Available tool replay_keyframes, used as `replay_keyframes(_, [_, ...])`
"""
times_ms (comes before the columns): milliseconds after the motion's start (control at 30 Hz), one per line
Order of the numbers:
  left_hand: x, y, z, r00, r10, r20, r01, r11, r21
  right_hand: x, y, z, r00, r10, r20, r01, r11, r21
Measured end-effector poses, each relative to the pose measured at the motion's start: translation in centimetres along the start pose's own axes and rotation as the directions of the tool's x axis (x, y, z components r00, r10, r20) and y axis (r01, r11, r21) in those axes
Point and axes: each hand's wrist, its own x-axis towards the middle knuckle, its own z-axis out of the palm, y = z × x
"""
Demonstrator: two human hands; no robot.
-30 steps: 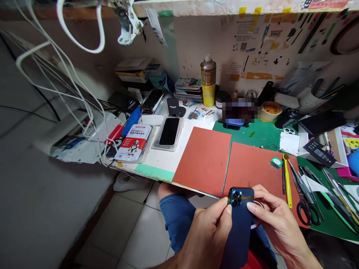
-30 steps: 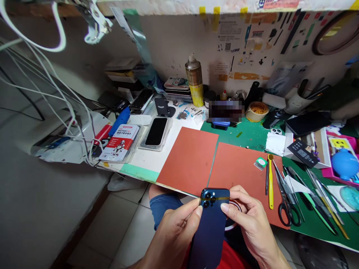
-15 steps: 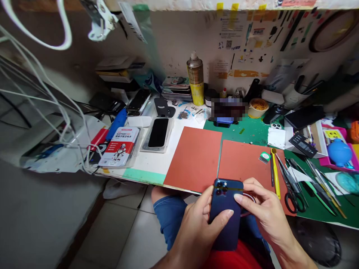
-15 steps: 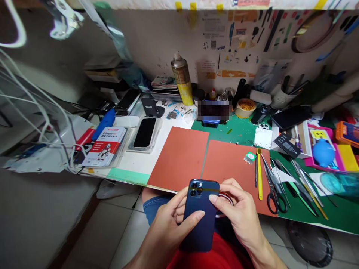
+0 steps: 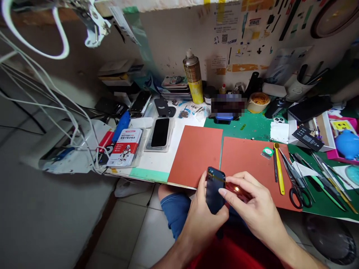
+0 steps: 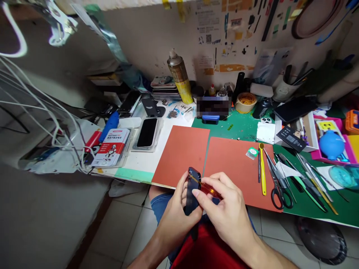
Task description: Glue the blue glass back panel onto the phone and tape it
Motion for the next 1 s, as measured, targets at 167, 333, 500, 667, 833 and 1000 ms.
replay_keyframes(167, [-0.4,0.0,-1.1,0.996,-0.028,0.087,0.026,0.999,0.021,0.3,-1.1,-1.6,0.997,0.006,0.082,0.014,0.97,-0.244])
replay_keyframes(333, [-0.9,-0.2,-1.3,0.995,-0.001,0.101,-0.002,1.0,0.025,0.7,-1.2,-2.1,0.973,0.137,0.185,-0.101,0.976,-0.191])
replay_keyframes(500, [-1.3,-0.3,-1.7,0.961,-0.012,0.276,0.045,0.992,-0.114,0.8,-1.7,-2.0,0.945,0.147,0.293,-0.124,0.988,-0.096])
replay_keyframes(667, [-1.0,0.5,-1.3,0.966,-0.084,0.244,0.113,0.988,-0.106,0.7,-3.2,-1.8,0.955,0.144,0.26,-0.086,0.972,-0.22])
replay_keyframes(833, [-0.7,2.1,-2.3,0.971,-0.191,0.142,0.217,0.956,-0.199,-0.9,-2.6,-2.7,0.978,0.112,0.175,-0.063,0.963,-0.26])
replay_keyframes(1000, [-1.2,2.6,-3.6,0.951,-0.14,0.276,0.25,0.872,-0.421,-1.7,-0.5,-2.8,0.971,0.152,0.186,-0.105,0.965,-0.239])
